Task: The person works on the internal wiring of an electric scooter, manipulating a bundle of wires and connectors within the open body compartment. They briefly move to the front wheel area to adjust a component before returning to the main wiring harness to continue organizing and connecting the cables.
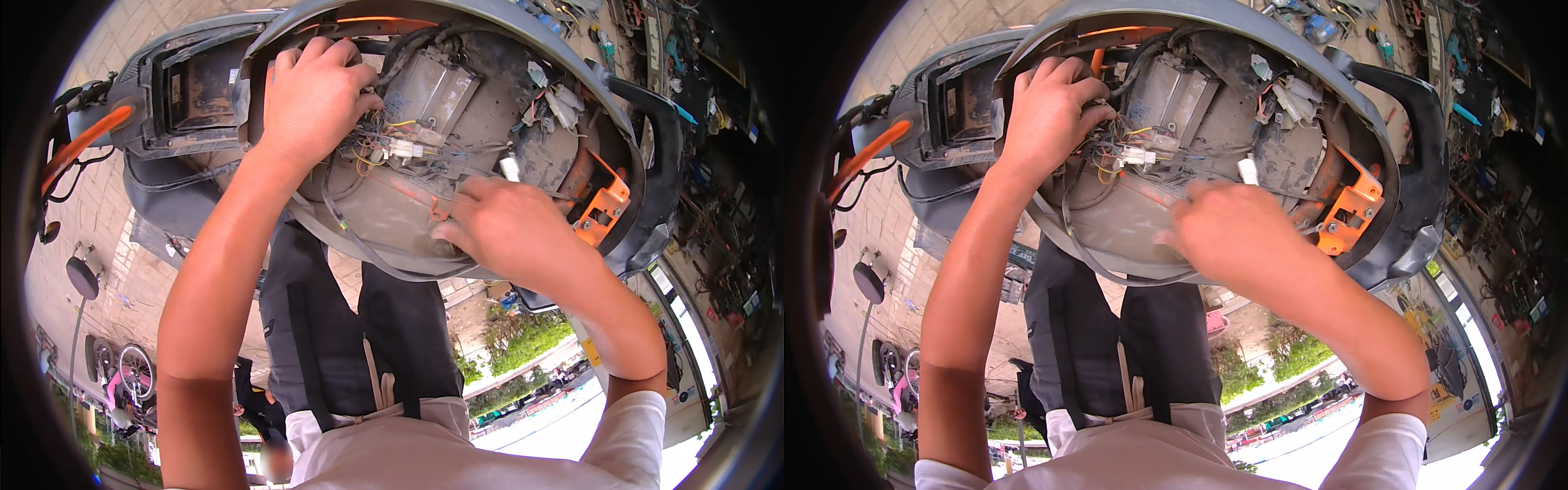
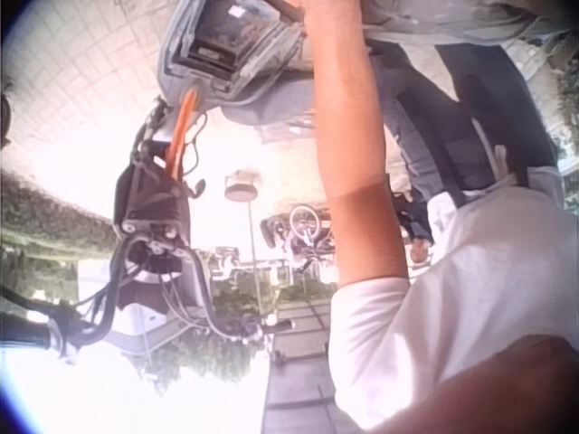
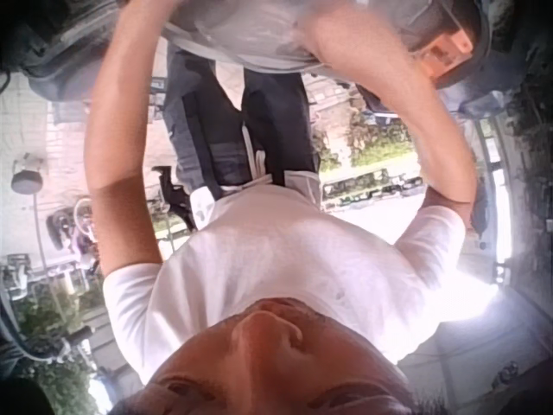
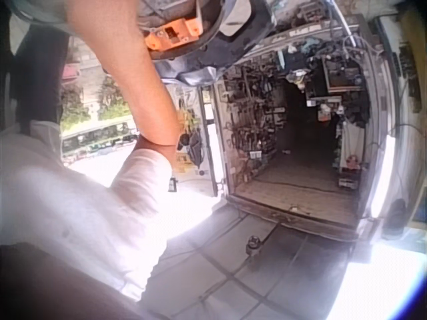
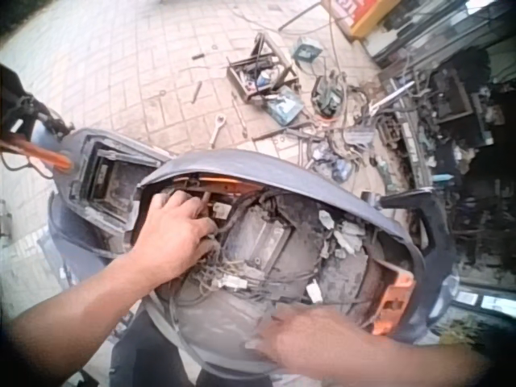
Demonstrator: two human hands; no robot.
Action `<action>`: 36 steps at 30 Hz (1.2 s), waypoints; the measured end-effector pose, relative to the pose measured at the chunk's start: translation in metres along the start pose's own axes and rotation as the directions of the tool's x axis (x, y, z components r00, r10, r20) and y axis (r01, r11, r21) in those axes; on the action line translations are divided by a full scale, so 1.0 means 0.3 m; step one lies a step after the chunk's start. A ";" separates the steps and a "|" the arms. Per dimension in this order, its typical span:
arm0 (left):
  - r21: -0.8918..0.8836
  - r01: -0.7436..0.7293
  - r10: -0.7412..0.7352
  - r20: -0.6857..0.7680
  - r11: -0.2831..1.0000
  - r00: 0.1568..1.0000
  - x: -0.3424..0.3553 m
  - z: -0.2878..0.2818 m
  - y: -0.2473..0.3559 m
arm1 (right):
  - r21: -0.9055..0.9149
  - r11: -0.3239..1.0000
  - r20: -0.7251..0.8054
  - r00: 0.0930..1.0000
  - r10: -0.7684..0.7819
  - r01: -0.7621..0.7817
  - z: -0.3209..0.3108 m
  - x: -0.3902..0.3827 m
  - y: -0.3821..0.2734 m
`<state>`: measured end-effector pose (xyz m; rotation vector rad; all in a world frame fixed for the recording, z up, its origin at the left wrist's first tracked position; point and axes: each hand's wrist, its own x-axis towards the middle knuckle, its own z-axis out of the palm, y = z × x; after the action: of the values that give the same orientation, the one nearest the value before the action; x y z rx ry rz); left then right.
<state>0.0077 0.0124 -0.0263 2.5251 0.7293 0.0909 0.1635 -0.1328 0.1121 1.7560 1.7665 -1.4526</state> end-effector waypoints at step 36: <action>-0.226 0.288 -0.090 0.621 0.930 0.778 -0.075 0.153 -0.048 | -0.352 0.936 -0.305 0.948 -0.097 -0.017 0.216 0.184 0.034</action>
<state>-0.0092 -0.0094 -0.0714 1.9800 0.6342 -0.6061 0.1301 -0.1510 0.0352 1.8393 2.0742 -0.8229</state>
